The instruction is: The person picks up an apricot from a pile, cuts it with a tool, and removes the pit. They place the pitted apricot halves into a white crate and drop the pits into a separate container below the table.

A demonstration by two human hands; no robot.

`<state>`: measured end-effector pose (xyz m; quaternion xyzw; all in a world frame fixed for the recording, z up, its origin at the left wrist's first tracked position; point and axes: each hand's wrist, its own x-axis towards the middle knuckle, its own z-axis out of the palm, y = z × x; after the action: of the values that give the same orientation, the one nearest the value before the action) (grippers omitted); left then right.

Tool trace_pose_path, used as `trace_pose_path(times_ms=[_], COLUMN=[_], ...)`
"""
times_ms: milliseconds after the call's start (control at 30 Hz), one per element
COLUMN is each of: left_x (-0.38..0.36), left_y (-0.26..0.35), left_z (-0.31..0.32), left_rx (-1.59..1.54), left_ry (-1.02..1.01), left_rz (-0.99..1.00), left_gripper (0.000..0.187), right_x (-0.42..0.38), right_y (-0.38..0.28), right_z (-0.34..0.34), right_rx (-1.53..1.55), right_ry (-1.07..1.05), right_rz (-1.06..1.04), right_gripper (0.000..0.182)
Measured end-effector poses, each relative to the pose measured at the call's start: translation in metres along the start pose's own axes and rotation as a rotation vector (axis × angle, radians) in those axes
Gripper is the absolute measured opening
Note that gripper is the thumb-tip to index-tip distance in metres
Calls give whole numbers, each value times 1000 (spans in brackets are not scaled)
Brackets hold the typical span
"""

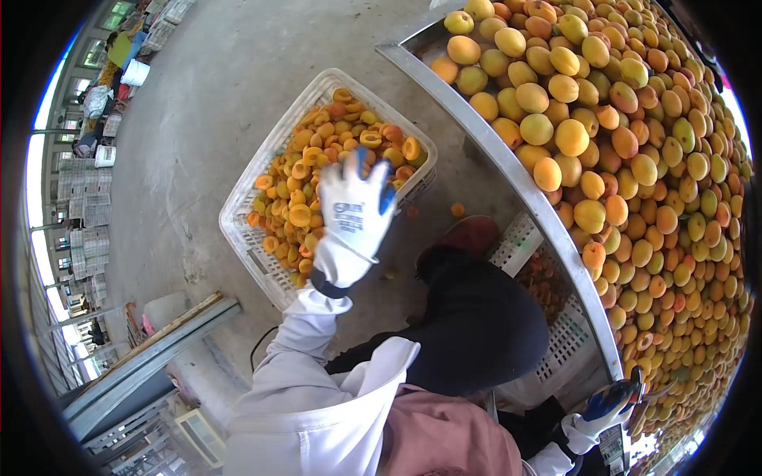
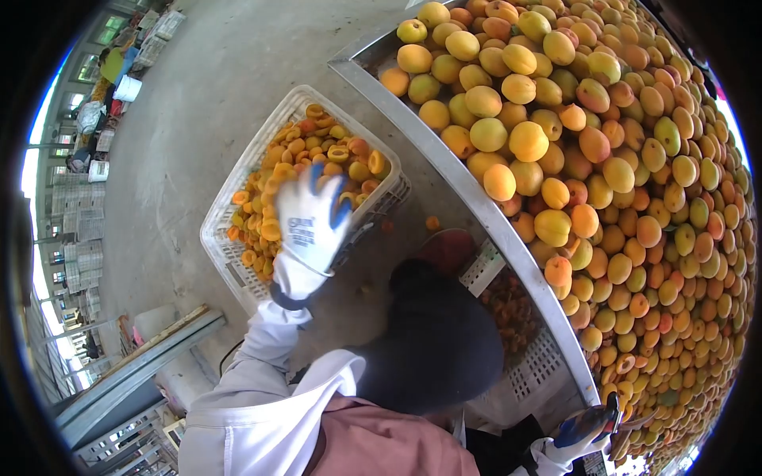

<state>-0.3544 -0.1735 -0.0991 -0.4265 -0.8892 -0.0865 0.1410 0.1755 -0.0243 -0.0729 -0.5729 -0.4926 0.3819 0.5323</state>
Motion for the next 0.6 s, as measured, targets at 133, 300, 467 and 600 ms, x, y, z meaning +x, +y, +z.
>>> trace_pose_path(times_ms=[133, 300, 467, 600], left_x=[-15, -59, -61, -54], left_y=[11, 64, 92, 99], left_z=[8, 173, 297, 312], left_rx=[-224, -475, -203, -67], left_ry=[-29, -633, -850, -1059], left_rz=[143, 156, 262, 309], left_gripper=[49, 50, 55, 57], right_x=[4, 1, -9, 6], right_y=[0, -12, -18, -3], right_z=[-6, 8, 27, -3], right_rx=[-129, -139, -104, -242], right_ry=[-63, -86, 49, -57], right_rz=[-45, -66, -48, -100], right_gripper=[45, 49, 45, 43])
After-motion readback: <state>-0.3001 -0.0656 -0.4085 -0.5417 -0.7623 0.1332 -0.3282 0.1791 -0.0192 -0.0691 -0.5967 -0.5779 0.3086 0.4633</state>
